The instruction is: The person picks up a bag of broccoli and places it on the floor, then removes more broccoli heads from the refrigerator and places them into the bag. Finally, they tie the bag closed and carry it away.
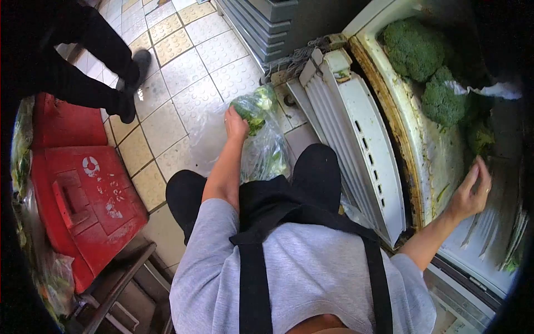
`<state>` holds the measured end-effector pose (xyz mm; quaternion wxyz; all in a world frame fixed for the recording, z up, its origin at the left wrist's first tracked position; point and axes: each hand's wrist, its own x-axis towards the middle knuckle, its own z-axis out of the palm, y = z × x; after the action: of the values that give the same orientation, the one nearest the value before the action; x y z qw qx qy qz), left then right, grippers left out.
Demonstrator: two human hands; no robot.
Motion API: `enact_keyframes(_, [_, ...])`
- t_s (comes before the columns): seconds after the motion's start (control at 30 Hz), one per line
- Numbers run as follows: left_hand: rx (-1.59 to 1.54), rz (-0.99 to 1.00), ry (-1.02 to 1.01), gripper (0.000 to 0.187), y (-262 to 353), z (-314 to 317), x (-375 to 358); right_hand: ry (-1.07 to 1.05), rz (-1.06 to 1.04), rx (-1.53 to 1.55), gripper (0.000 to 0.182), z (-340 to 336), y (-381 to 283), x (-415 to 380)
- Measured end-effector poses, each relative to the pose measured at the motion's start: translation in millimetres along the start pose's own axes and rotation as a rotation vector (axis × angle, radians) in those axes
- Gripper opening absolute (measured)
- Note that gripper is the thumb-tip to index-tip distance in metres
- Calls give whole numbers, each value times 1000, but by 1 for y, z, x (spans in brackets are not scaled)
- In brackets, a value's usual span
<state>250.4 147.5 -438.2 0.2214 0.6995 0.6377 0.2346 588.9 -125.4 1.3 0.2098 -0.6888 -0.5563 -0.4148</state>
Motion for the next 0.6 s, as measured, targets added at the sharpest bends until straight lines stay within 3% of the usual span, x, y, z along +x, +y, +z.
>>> enact_keyframes(0.03, [-20, -134, -113, 72, 0, 3, 6, -28, 90, 16, 14, -5, -3, -9])
enact_keyframes(0.07, [-33, -132, -107, 72, 0, 6, 9, -56, 181, 33, 14, -9, -6, -16])
enact_keyframes(0.17, [148, -311, -302, 84, 8, -1, 15, -179, 142, -84, 14, -21, -7, -25])
enact_keyframes(0.3, [284, -274, -414, 73, 16, -15, 19, -203, 157, -114, 14, -19, -15, -23])
enact_keyframes(0.37, [403, -207, -640, 64, 29, -41, 27, -200, 154, -23, 14, -14, -28, -21])
enact_keyframes(0.47, [416, -222, -722, 63, 29, -71, 46, -249, 153, 155, 15, 1, -47, -24])
enact_keyframes(0.6, [39, -129, -690, 64, -6, -106, 68, -293, 149, 403, 15, 19, -82, -29])
